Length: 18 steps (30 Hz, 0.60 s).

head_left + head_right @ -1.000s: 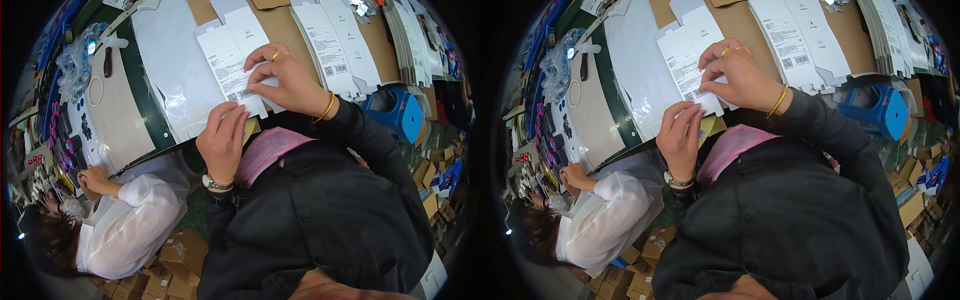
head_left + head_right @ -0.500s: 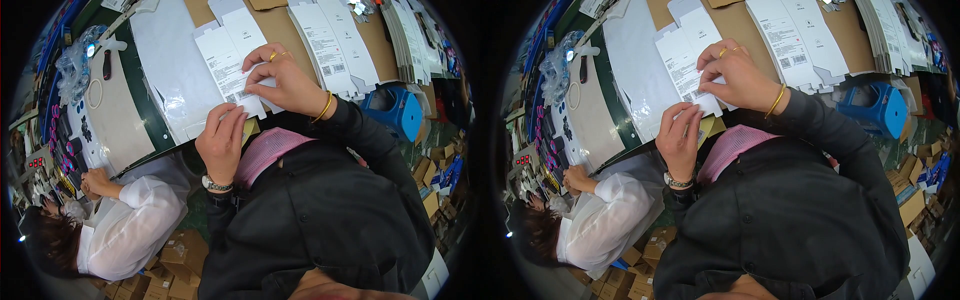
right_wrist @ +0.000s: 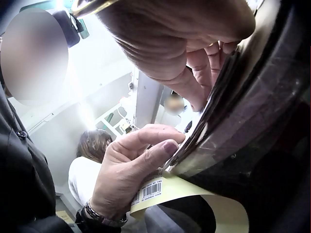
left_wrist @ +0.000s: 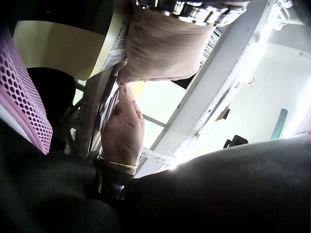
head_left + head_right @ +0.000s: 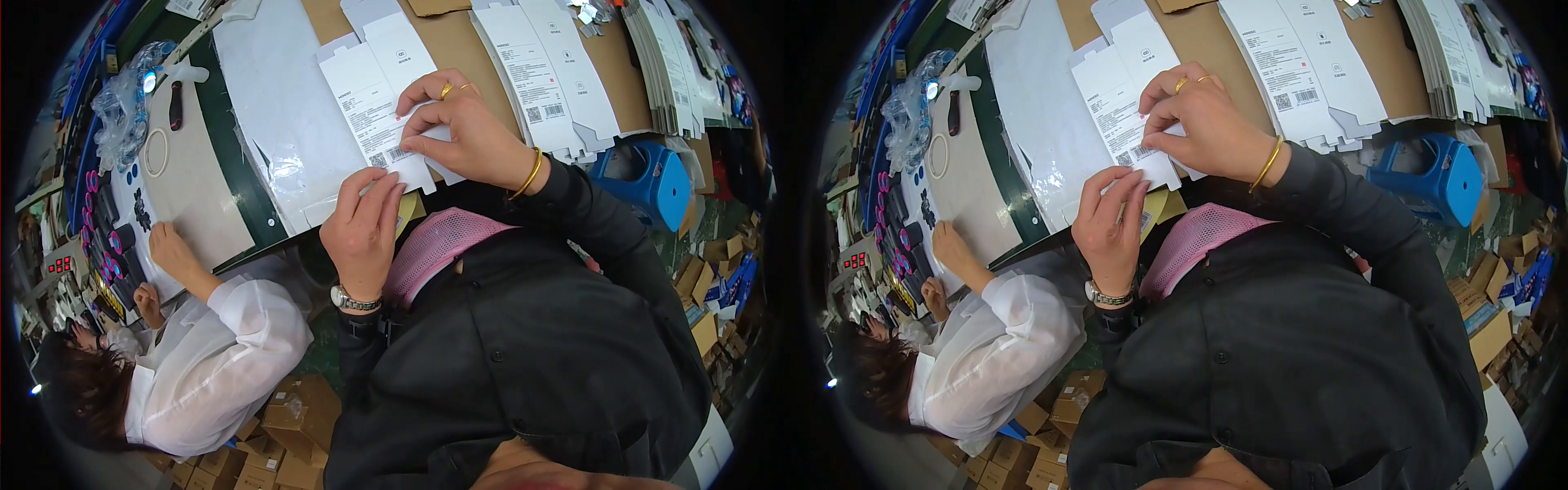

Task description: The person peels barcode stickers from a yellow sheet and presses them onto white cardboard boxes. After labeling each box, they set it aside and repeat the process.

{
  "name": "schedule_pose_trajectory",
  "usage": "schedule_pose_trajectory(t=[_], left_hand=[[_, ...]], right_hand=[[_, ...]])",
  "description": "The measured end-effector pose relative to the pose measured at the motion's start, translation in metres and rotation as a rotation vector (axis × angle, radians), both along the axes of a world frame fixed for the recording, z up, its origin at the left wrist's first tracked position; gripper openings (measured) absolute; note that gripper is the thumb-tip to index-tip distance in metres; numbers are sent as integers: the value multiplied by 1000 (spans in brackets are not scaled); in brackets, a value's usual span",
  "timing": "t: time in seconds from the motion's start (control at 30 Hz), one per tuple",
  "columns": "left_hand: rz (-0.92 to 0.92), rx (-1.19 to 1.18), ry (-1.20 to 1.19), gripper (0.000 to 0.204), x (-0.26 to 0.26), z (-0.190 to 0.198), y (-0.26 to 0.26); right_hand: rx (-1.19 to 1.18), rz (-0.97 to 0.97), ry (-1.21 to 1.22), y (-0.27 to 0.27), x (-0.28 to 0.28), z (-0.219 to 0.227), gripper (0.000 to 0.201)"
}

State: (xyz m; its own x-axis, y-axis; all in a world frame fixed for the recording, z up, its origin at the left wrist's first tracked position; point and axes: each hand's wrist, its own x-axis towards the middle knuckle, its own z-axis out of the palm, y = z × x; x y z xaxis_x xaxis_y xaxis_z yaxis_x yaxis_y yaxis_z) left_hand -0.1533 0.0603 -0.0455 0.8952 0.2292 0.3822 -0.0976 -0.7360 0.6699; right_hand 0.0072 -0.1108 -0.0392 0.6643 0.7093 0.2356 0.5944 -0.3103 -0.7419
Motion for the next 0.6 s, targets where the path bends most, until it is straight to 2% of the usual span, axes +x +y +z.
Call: schedule_pose_trajectory(t=[0.37,0.6], left_hand=[[-10,-19,49,20,-1,4,-1],[0,20,-11,19,1,0,-1]], right_hand=[[-4,-1,9,0,0,2,7],[-15,1,1,0,0,0,7]])
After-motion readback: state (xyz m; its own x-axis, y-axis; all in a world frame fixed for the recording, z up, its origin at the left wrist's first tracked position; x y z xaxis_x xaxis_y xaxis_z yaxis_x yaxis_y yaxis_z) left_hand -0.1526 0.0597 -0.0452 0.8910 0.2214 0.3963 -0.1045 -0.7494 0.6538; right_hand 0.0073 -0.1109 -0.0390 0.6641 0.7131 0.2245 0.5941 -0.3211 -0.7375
